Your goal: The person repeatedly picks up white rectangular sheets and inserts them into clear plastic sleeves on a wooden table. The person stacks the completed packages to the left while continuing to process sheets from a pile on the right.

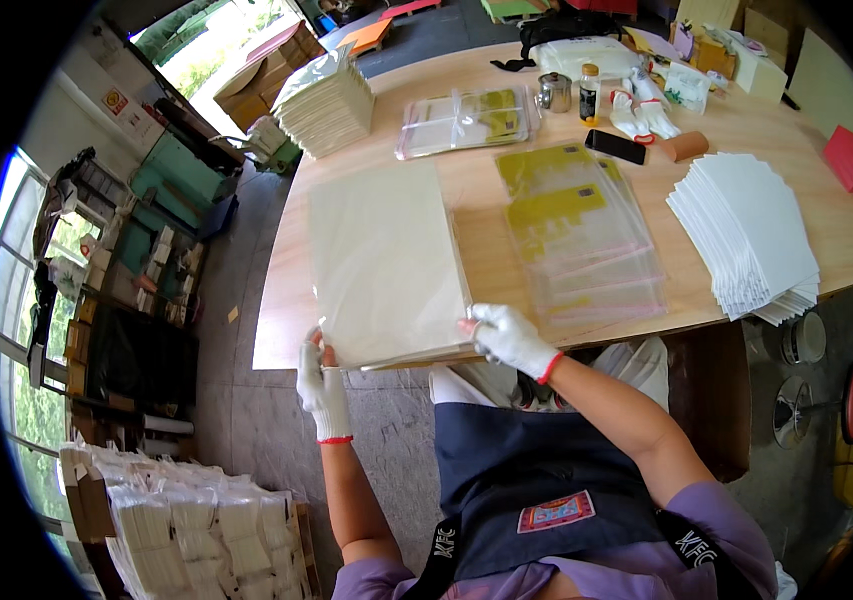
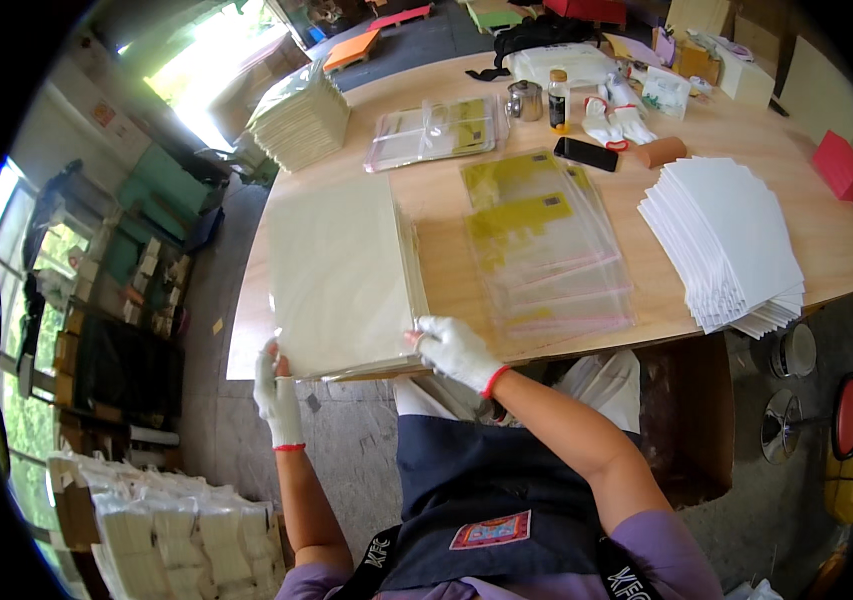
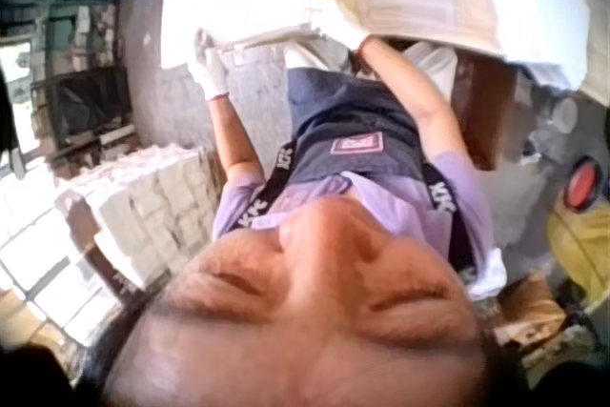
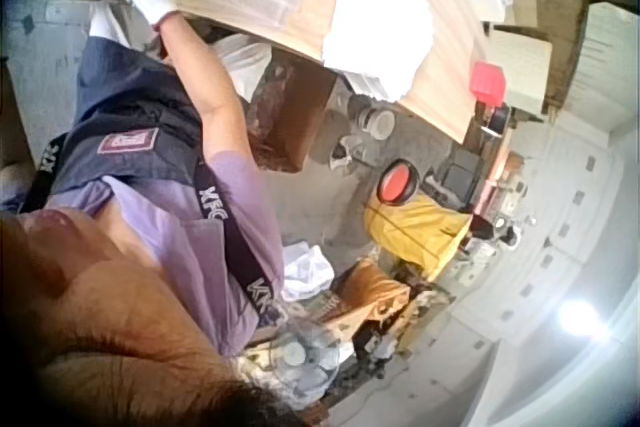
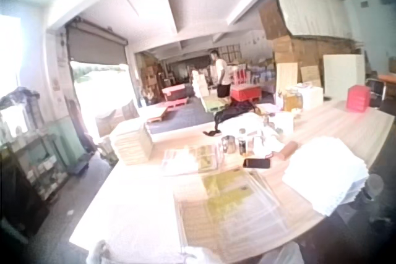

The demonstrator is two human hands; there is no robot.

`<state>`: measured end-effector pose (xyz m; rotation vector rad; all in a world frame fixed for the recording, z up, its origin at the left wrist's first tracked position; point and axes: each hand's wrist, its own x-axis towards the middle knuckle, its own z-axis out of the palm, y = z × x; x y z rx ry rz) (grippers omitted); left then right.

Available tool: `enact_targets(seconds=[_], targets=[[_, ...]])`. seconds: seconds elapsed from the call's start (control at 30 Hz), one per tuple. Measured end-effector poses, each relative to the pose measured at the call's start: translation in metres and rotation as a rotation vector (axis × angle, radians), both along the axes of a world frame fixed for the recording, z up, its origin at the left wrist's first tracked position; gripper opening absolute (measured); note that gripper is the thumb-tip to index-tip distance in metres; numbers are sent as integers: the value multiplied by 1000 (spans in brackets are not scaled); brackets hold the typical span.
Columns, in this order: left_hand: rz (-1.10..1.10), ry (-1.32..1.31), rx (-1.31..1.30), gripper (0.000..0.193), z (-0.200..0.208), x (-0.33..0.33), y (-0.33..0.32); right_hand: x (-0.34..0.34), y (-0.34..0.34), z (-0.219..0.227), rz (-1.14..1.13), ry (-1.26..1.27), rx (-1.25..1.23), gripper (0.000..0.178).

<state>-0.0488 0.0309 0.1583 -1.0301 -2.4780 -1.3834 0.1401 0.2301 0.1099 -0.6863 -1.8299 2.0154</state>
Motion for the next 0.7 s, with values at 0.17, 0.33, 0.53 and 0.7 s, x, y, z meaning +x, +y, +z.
enact_targets(seconds=[0.17, 0.33, 0.53, 0.7], targets=[[58, -422, 294, 57, -70, -23, 4, 25, 13, 13, 126, -102, -55, 35], [191, -325, 385, 46, -106, 14, -30, 162, 51, 14, -219, -147, -49, 12], [-145, -115, 87, 32, -185, 79, -42, 361, 125, 10, -1295, -212, 186, 14], [-618, 191, 37, 18, -136, 132, 33, 396, 161, 23, -1207, -331, 84, 26]])
